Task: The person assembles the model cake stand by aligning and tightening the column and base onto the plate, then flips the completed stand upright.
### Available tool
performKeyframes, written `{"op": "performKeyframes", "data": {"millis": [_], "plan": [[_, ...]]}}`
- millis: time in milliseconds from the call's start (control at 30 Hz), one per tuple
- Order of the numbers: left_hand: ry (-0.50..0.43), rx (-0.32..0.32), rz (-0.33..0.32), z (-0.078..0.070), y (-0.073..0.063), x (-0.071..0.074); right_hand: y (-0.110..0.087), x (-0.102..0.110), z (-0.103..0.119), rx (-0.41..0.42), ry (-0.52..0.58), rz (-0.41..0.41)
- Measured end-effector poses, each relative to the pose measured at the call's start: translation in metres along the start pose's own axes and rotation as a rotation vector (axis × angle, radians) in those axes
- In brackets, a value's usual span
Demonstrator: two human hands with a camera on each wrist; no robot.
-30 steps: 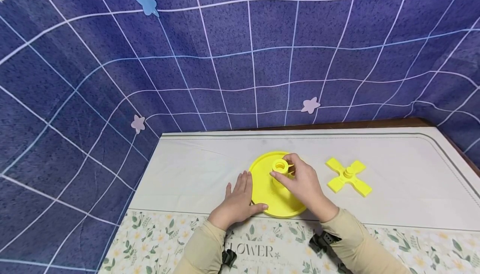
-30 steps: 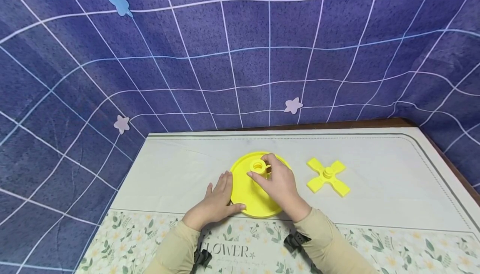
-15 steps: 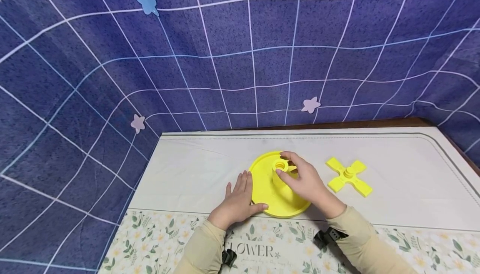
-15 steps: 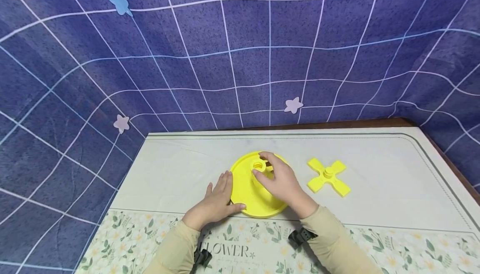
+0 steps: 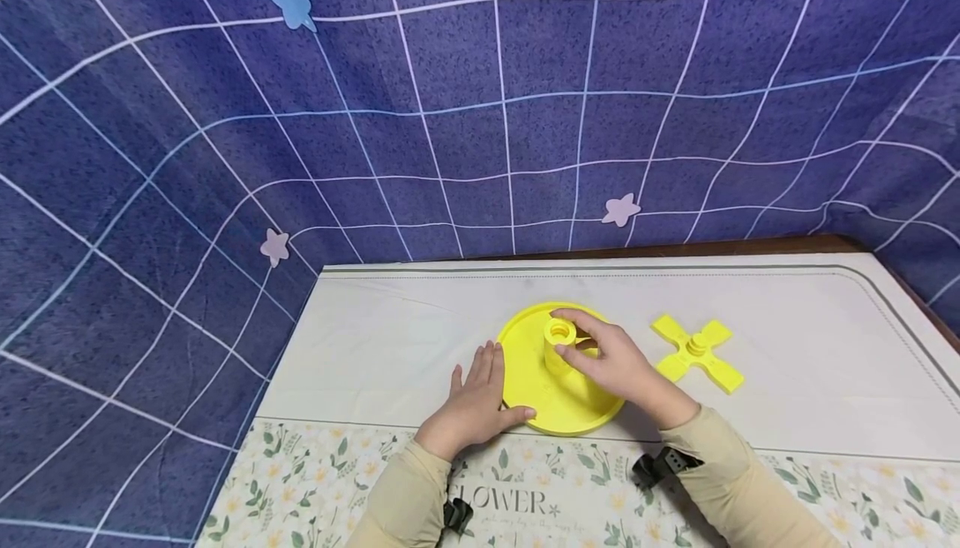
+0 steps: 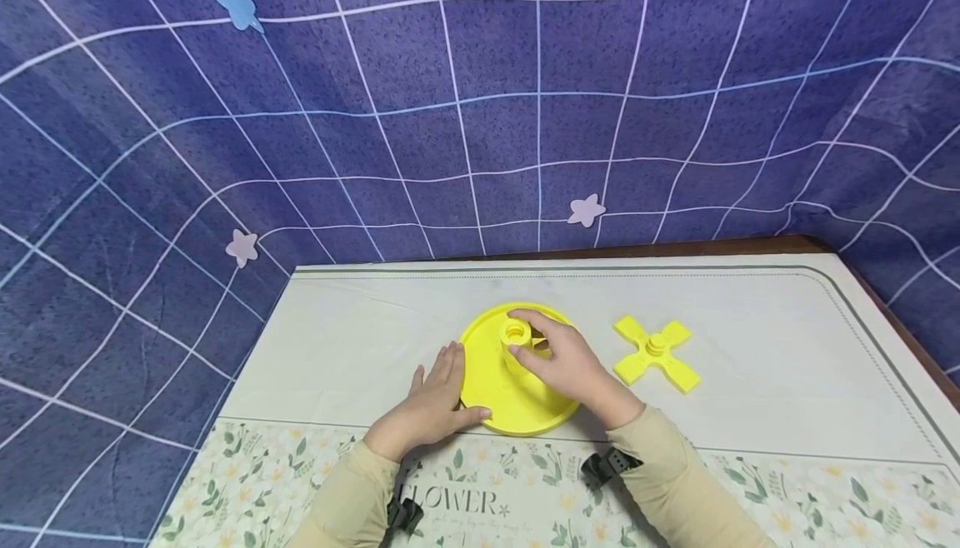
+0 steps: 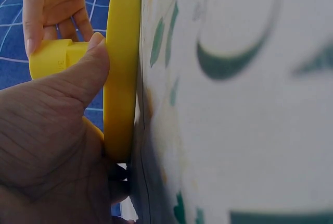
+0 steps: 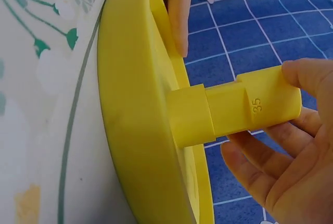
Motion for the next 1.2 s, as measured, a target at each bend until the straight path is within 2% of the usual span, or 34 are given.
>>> {"op": "performKeyframes", "data": {"millis": [467,700,1000,1200], "plan": [[-0.004,0.0,0.003,0.0,0.0,0.0,0.001,-0.005,0.007,-0.061,-0.14,-0.109],[-0.007,-0.002,0.0,-0.001,-0.001,0.001,0.001,-0.008,0.006,-0.083,-0.172,-0.118],[-0.002,0.0,0.012,0.0,0.0,0.001,0.0,-0.01,0.007,-0.073,-0.199,-0.138],[-0.007,0.0,0.012,-0.001,-0.001,0.002,0.0,-0.011,0.01,-0.086,-0.274,-0.142]]}}
Point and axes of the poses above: each hand's wrist, its own y-axis towards the middle knuckle, its own x-axis out of the back of the hand, z = x × y, the point moved 1 cm from there along y, towards the middle knuckle, and after that the axes turned 12 degrees about x, right-handed, at the moved point
